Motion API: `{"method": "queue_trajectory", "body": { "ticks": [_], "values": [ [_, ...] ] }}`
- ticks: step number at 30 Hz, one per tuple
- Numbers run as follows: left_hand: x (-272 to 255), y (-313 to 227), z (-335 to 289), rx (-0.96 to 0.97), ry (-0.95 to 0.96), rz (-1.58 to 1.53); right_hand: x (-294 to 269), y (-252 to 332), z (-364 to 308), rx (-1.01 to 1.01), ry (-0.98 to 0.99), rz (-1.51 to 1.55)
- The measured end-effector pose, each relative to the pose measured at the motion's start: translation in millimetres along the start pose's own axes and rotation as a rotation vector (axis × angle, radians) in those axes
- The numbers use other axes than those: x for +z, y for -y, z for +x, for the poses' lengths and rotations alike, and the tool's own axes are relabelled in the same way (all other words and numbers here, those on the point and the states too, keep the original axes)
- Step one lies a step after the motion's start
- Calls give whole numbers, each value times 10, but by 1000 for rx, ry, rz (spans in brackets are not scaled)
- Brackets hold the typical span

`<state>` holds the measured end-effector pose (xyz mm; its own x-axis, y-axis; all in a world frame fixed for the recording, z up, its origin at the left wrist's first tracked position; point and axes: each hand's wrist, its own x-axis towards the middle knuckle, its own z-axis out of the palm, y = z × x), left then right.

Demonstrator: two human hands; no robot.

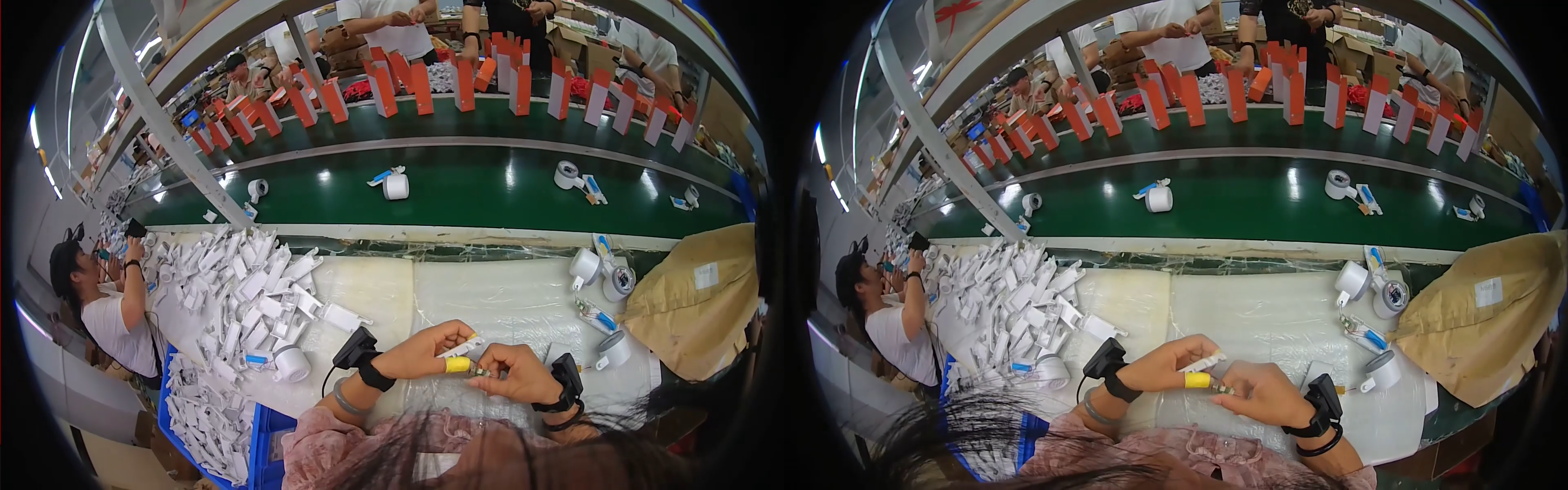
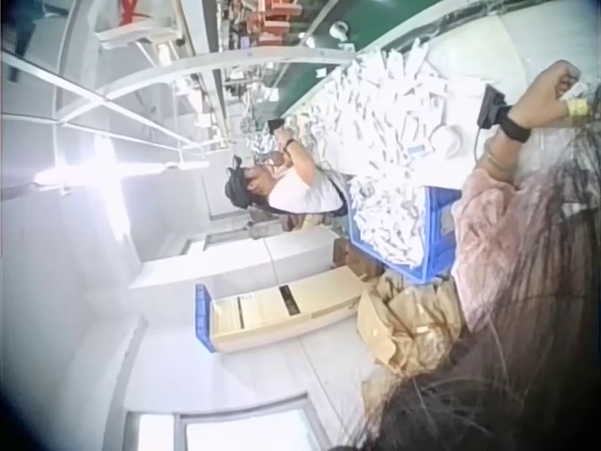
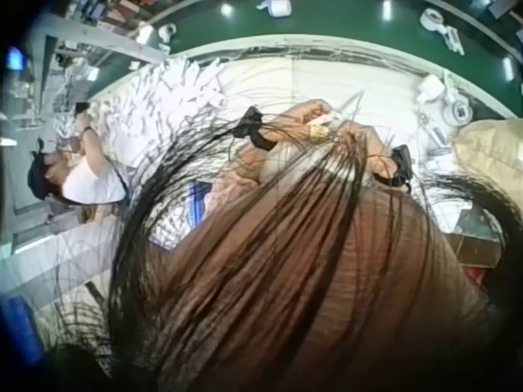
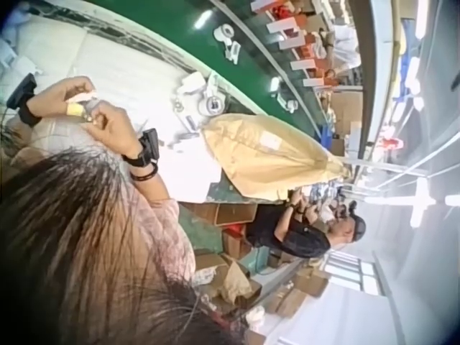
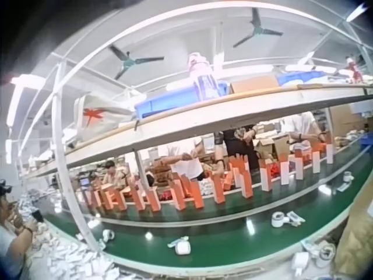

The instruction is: Assembling small electronic or mechanical components on a production line.

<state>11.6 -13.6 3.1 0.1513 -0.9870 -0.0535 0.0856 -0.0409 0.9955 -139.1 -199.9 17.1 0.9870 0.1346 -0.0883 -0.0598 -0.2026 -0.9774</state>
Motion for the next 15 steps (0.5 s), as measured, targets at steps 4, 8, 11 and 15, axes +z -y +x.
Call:
{"method": "queue_trajectory", "body": {
  "ticks": [4,8,11,15],
  "values": [
    [76,-52,24,32,-120,-93,92,-5,19,-25,-350,-169],
    [176,21,64,84,-268,-10,113,-5,31,-203,-580,-372],
    [246,65,85,55,-335,-63,86,22,48,-419,-676,-613],
    [288,89,90,-83,-356,-247,117,30,61,-366,-679,-470]
  ]
}}
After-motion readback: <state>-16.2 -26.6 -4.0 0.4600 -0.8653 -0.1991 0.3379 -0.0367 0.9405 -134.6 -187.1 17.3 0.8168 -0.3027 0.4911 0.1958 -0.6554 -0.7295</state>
